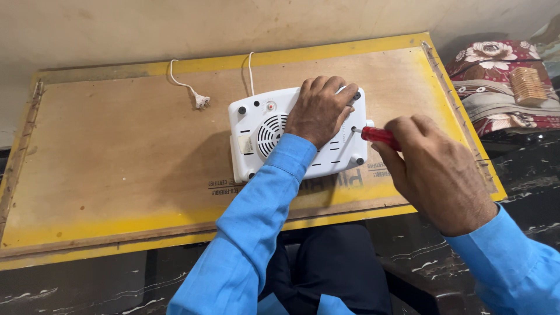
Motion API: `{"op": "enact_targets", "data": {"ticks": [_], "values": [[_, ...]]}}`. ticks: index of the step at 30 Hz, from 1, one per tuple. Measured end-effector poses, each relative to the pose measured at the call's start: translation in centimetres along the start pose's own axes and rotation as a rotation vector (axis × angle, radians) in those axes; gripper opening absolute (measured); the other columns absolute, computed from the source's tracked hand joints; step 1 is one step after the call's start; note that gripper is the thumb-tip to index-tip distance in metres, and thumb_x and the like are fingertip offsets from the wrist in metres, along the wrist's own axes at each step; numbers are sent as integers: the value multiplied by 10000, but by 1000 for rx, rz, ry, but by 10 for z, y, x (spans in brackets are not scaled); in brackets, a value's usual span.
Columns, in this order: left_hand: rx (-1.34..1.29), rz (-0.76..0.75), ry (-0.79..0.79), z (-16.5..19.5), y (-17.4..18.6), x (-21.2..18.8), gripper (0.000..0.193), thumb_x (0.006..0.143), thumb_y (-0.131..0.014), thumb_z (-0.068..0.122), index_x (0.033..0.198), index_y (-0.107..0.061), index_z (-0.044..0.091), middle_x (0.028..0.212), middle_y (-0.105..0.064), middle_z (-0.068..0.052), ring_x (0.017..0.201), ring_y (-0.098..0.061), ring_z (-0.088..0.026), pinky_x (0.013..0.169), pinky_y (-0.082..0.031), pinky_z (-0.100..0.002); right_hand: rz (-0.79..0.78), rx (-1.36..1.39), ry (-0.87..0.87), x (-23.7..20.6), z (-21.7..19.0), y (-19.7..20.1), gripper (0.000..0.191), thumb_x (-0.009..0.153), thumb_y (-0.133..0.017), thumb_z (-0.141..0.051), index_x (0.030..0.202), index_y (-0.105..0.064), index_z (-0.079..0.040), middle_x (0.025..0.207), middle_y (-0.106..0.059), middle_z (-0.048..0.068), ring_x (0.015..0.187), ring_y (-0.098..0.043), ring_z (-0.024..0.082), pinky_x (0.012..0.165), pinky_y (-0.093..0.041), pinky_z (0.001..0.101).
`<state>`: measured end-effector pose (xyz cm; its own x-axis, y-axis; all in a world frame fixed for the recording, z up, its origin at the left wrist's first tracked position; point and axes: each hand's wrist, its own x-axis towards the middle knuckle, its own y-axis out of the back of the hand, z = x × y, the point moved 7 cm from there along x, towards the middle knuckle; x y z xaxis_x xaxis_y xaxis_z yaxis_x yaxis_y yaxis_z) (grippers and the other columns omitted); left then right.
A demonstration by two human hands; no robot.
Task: The person holds a small white electric appliance upside down on a board-covered table and uses a red screwdriver to unscrew screws from its base, working around the base one screw at a time. The person repositions the appliance and continues loosening screws throughout the clip.
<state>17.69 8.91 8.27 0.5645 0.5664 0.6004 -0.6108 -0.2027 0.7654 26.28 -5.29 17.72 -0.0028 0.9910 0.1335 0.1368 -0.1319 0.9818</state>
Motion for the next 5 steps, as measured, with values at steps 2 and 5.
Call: {"op": "enact_targets", "data": {"ticks": [2,5], "values": [[-7,5,-2,0,0,0,400,850,-786,259,1207,-654,140,1164,-642,-73,1145,-588,-285,1002,-441,-459,74,3,187,-1,-11,6,217,964,-659,-184,1120,-627,-36,988,-609,177,846,-669,365,742,-561,473],[-14,5,3,0,-1,-1,403,849,-785,262,1211,-653,146,1170,-645,-69,1152,-588,-282,1008,-440,-458,197,4,389,-6,-22,10,313,888,-618,-67,1200,-624,-36,1073,-621,178,940,-667,386,792,-556,469]]}}
